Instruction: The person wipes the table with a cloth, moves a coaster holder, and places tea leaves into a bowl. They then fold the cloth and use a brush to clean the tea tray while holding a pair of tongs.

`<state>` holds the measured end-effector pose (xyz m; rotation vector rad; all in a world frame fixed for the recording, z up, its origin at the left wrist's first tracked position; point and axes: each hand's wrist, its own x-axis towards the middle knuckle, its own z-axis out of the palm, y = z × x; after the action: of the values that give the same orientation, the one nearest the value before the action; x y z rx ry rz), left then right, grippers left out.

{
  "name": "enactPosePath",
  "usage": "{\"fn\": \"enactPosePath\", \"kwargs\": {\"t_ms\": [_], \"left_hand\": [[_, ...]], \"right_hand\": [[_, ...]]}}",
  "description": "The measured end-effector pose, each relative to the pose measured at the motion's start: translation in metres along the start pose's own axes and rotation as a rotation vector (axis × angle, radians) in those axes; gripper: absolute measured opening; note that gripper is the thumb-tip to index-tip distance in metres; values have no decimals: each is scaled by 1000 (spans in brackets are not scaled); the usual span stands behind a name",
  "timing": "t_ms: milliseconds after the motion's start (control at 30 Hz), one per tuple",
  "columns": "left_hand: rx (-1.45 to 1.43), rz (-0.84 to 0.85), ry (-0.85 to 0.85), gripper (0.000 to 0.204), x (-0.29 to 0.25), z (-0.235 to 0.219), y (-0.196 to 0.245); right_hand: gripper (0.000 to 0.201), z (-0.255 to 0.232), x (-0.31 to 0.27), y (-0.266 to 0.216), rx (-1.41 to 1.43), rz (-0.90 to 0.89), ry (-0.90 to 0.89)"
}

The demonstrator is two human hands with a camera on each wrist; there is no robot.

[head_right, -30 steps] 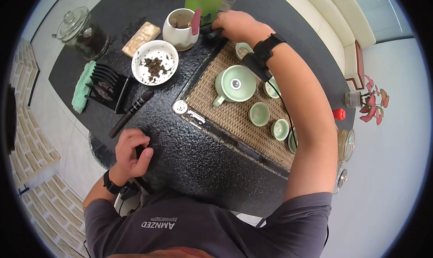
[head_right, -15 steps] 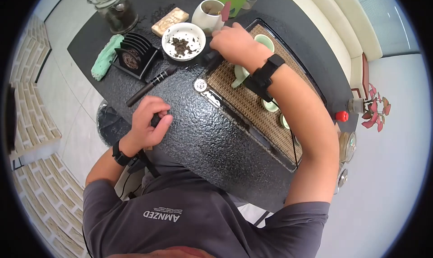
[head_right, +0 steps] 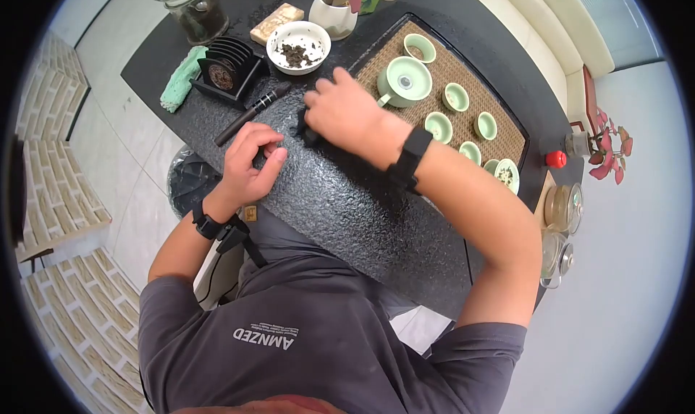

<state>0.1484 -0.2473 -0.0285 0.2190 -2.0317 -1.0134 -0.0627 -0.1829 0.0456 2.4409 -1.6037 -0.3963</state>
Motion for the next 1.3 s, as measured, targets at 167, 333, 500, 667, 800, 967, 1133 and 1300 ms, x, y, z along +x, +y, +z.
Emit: {"fn": "enactPosePath", "kwargs": {"t_ms": [167,333,500,667,800,967,1133,1300], "left_hand": [[27,19,4,21,-2,0,0],[59,68,-14,21,3,1,6],[-73,-13,-90,19,6,33,26],[-269,-125,-437,18,17,78,72],[-384,-183,-613,25,17,108,95],[-572,-378,-569,37,11,123,100],[-796,-824,-588,46,15,118,104],[-899,-1035,-539,41,24,109,112]], "right_hand": [[9,-17,-49,-48,25,-18,-11],[17,-32,-132,-56,352,177,-74],[21,-31,-211,-71,1238,755,251],[22,-14,-228,-119,2030,1169,893],[26,-6,-221,-145,2172,1225,1234],[32,0,-217,-155,2217,1256,1439],[32,1,-200,-156,2253,1187,1531],[32,0,-177,-163,2327,1083,1530]]}}
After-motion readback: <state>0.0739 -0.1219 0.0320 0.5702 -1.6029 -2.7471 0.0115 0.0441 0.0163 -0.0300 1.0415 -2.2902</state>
